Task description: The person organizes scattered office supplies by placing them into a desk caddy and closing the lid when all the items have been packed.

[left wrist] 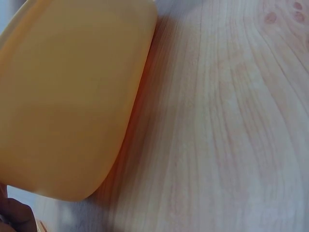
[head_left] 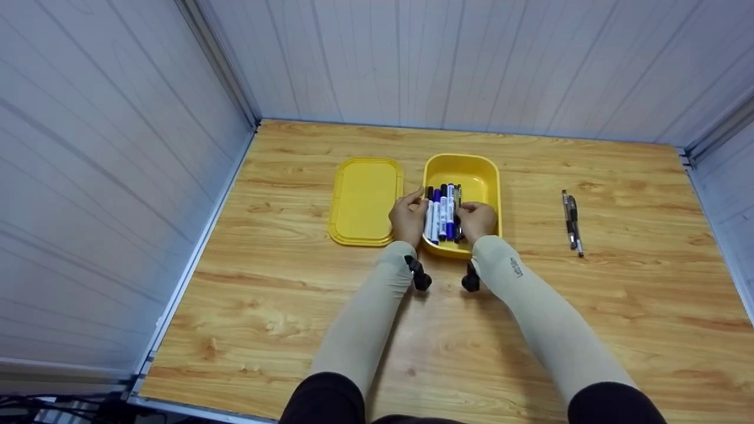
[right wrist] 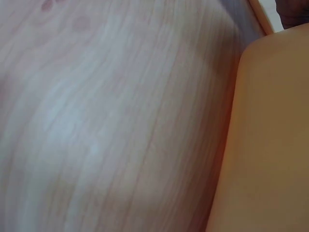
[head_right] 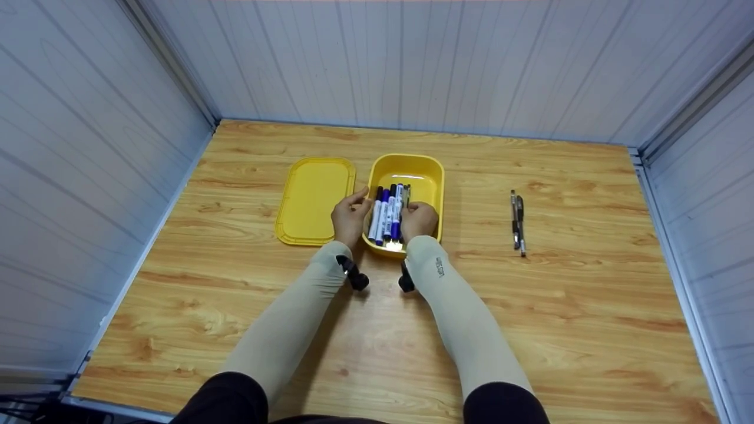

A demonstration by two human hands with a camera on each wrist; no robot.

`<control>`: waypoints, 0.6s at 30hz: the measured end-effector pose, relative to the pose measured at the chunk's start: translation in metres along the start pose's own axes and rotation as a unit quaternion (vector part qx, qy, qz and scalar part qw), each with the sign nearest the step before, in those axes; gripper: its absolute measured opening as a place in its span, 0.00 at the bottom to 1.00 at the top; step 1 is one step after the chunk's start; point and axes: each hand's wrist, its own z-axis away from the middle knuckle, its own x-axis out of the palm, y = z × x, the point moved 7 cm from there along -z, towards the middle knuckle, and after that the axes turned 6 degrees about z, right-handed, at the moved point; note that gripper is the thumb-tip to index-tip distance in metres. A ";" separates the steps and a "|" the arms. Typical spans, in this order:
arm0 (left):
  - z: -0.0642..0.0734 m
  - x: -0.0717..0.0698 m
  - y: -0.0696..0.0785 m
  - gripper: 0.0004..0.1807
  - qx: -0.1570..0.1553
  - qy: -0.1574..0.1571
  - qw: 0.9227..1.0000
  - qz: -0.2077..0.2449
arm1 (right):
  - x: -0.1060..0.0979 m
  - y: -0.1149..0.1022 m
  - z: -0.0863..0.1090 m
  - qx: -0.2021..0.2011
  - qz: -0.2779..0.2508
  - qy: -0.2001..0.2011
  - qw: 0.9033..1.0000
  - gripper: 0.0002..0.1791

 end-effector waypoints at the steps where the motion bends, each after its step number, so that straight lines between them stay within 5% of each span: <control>1: 0.000 0.000 0.000 0.16 0.000 -0.001 1.000 0.001 | 0.000 -0.001 0.000 -0.003 0.000 0.002 1.000 0.13; 10: 0.001 -0.002 0.006 0.16 0.026 -0.001 0.999 -0.020 | -0.001 -0.007 -0.002 -0.046 0.047 0.035 0.997 0.12; 18: 0.001 -0.003 0.009 0.16 0.019 -0.005 1.000 -0.019 | -0.002 -0.016 0.000 -0.079 0.066 0.029 0.994 0.14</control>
